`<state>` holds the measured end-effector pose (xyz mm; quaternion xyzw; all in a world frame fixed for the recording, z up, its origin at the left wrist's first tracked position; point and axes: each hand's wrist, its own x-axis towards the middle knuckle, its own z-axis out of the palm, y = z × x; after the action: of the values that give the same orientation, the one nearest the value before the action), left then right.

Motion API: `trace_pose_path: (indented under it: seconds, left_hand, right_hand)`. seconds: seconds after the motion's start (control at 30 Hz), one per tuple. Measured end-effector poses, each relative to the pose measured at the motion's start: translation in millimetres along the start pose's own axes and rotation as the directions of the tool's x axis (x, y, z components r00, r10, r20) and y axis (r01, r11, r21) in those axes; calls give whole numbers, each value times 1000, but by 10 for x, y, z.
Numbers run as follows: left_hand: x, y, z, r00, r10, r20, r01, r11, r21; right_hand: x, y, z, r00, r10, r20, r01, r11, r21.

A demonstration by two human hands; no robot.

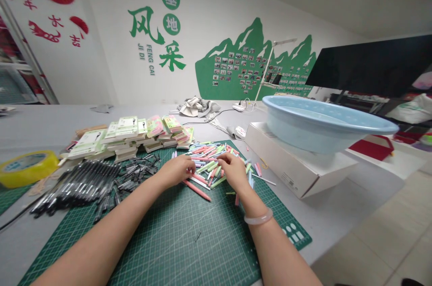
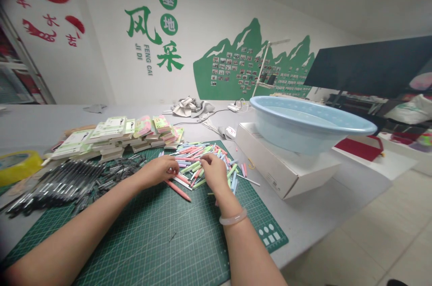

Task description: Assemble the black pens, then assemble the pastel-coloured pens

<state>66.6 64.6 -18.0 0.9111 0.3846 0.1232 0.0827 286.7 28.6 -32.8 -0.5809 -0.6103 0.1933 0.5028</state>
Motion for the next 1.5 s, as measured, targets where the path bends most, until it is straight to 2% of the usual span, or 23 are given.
trace_pose_path:
  seconds: [0.17,0.5,0.6,0.67,0.73,0.83,0.9,0.97,1.07,1.17,1.23,1.27,1.33,1.4,1.43,1.5]
  left_hand:
    - [-3,5,-1,996,85,6,-85,996,23]
    - [0,11,9,986,167,12,-167,986,11]
    - [4,-8,-23,992,121,-23,-123,989,-84]
    - [8,-18,-69,997,20,-72,-37,969,-243]
    - [9,-21,-120,986,-113,-120,40,871,-490]
    - [8,-14,-157,953,-283,-105,82,577,-813]
    - [9,-9,-142,939,-342,-38,105,389,-915]
    - [13,-5,-104,933,-358,30,129,256,-958]
    - [21,3,-48,939,-337,68,126,155,-980]
    - [27,22,-27,949,-308,68,109,119,-987]
    - [30,33,-38,952,-302,54,106,160,-981]
    - [31,36,-51,952,-304,34,104,218,-970]
    - [31,30,-86,954,-295,-47,88,428,-899]
    - [28,12,-127,961,-234,-144,55,679,-732]
    - [25,-1,-146,965,-190,-179,36,776,-630]
    - [18,-31,-173,972,-122,-203,12,881,-472]
  right_hand:
    - [2,-45,-36,999,36,3,-36,999,1]
    - [9,-49,-64,999,33,9,-33,999,4]
    - [16,-23,-60,1000,28,1,-28,999,16]
    - [26,2,-59,1000,25,-12,-25,999,35]
    - [34,19,-57,999,33,-21,-31,998,62]
    - [33,8,-47,998,54,-13,-53,993,108]
    - [19,-25,-30,997,71,29,-75,982,175]
    - [-4,-71,-6,989,93,113,-121,954,275]
    - [-43,-142,26,963,108,248,-203,893,401]
    - [-70,-191,48,940,101,326,-247,861,444]
    - [-80,-200,60,928,91,362,-258,857,446]
    - [-81,-197,66,924,85,373,-257,861,440]
    - [-78,-172,75,926,74,371,-234,882,408]
    - [-64,-124,78,943,71,325,-187,920,344]
    - [-53,-94,76,954,74,289,-164,939,302]
    - [-27,-34,68,973,92,213,-140,964,224]
